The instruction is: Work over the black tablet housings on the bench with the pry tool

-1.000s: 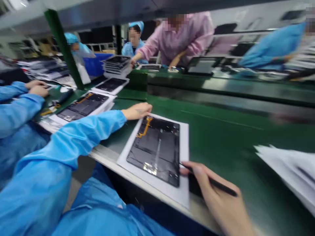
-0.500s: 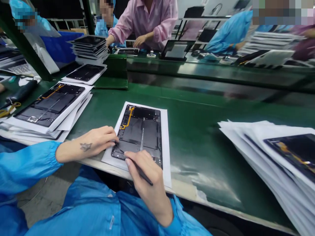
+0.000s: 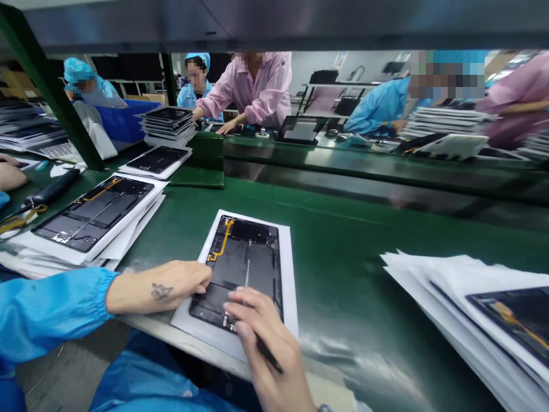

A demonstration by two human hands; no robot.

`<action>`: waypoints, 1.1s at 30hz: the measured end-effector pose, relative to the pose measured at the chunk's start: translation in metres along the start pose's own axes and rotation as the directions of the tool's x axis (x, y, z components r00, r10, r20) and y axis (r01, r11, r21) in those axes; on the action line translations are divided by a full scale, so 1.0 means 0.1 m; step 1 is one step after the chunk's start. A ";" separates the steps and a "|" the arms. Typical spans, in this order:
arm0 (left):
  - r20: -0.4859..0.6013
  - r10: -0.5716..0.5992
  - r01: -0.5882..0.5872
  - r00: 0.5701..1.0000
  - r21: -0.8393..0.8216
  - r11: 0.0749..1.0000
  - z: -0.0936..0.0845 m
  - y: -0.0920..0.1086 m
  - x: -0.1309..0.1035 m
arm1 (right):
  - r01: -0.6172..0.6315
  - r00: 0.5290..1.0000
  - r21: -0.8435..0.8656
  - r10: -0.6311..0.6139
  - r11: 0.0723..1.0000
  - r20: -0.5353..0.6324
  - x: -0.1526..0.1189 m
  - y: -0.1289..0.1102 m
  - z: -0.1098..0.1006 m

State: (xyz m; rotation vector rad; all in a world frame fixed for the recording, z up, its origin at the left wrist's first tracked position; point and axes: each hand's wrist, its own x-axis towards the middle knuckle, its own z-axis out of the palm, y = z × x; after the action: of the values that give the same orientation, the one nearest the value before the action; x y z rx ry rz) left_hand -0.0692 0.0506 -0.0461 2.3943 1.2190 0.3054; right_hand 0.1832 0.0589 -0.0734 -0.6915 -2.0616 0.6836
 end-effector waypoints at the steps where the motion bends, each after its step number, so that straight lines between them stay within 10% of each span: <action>1: -0.048 -0.027 0.024 0.998 -0.066 0.998 0.01 0.02 -0.04 | 0.041 0.999 -0.014 -0.041 0.999 0.018 0.04 0.02 -0.06; 11: -0.214 -0.402 0.216 0.890 -0.579 0.786 0.24 0.22 -0.21 | 0.218 0.859 -0.169 -0.107 0.961 0.500 0.44 0.10 0.19; 23: -0.342 -0.517 0.214 0.785 -0.633 0.744 0.36 0.05 -0.34 | 0.159 0.906 -0.029 -0.134 0.987 0.402 0.44 0.18 0.37; 33: -0.382 -0.464 0.212 0.799 -0.543 0.813 0.40 0.07 -0.28 | 0.153 0.919 -0.053 -0.122 0.987 0.374 0.41 0.25 0.42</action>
State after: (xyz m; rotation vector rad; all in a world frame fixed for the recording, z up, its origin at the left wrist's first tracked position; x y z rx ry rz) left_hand -0.0654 0.0129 -0.0778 1.6571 1.5571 1.0303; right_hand 0.1333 0.0951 -0.0891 -0.4807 -2.4712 0.6928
